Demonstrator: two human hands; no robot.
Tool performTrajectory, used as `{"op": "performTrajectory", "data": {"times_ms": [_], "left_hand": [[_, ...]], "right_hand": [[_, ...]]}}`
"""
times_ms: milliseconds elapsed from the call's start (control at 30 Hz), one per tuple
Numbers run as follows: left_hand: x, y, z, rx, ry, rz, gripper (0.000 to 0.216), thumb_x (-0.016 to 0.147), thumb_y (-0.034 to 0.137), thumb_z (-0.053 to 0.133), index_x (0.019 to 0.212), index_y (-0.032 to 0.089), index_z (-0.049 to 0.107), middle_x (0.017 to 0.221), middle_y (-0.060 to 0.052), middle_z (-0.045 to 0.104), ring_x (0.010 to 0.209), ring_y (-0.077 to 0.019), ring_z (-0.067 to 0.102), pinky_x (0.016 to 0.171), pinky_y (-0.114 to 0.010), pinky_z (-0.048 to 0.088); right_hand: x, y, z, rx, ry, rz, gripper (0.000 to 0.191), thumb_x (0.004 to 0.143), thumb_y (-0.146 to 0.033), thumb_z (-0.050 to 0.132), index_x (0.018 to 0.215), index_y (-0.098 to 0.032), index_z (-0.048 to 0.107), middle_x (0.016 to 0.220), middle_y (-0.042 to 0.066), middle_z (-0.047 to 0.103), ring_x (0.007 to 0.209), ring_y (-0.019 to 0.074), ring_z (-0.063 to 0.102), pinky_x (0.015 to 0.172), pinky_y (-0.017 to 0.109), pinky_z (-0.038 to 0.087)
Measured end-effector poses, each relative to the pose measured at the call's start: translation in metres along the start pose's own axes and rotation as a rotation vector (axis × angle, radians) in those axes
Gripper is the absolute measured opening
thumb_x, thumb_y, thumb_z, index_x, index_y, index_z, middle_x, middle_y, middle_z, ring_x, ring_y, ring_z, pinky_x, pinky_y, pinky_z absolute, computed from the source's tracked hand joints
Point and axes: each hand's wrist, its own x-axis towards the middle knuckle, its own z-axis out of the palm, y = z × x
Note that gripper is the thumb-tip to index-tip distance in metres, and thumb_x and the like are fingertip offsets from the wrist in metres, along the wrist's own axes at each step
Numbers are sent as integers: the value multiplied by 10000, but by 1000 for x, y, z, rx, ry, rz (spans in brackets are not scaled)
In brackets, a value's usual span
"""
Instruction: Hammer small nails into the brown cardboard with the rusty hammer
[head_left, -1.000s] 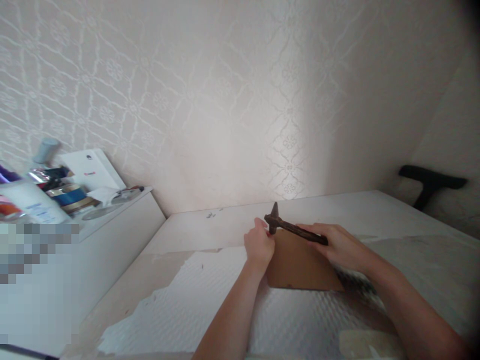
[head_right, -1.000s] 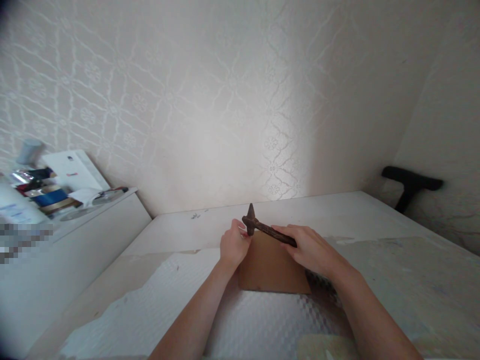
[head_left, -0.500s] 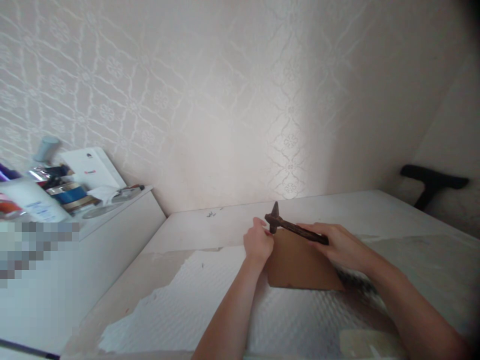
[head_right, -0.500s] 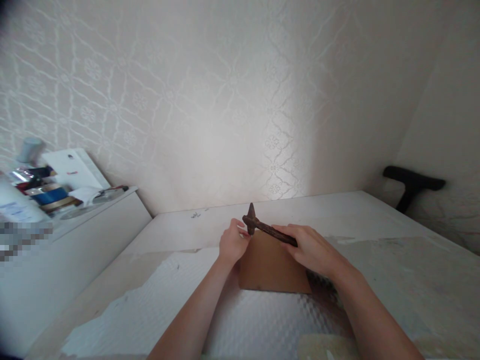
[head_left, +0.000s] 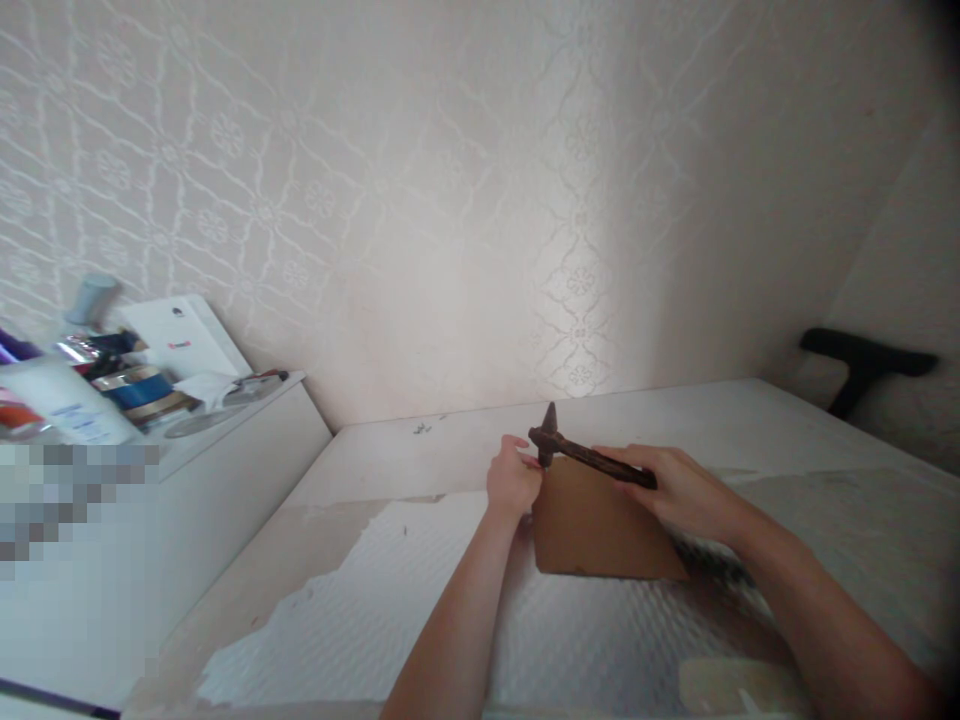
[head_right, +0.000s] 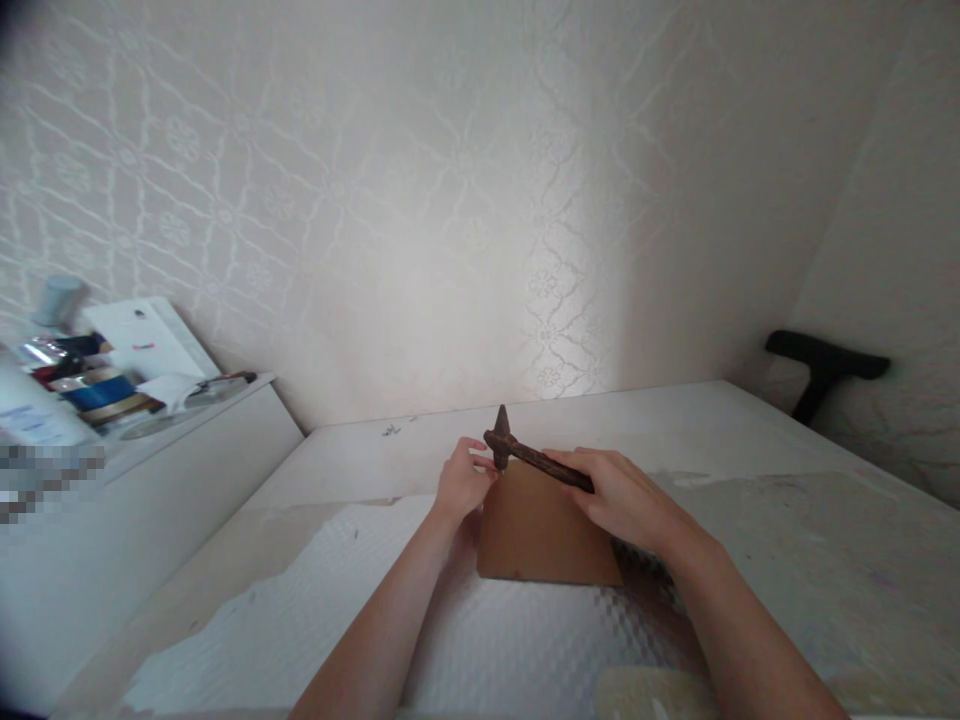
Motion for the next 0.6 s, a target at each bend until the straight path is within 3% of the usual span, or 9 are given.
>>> {"op": "performTrajectory", "data": {"times_ms": [300,600], "left_hand": [[3,-1,2,-44,-19,-20,389,737,83,637,1053,222,458,884,4,725,822,-155,667,697,-242,463],[0,0,3,-24,-1,0,449,719,106,686,1085,227,455,896,10,730,878,-169,660,784,-272,452]], "right_hand": [[0,5,0,-21,42,10,534,773,-150,542,1293,-263,581,1249,37,638,1134,269,592,930,363,480],[0,2,-1,-49,85,19,491,788,-170,531,1259,-286,609,1192,33,671,1060,274,631,873,363,507]]}}
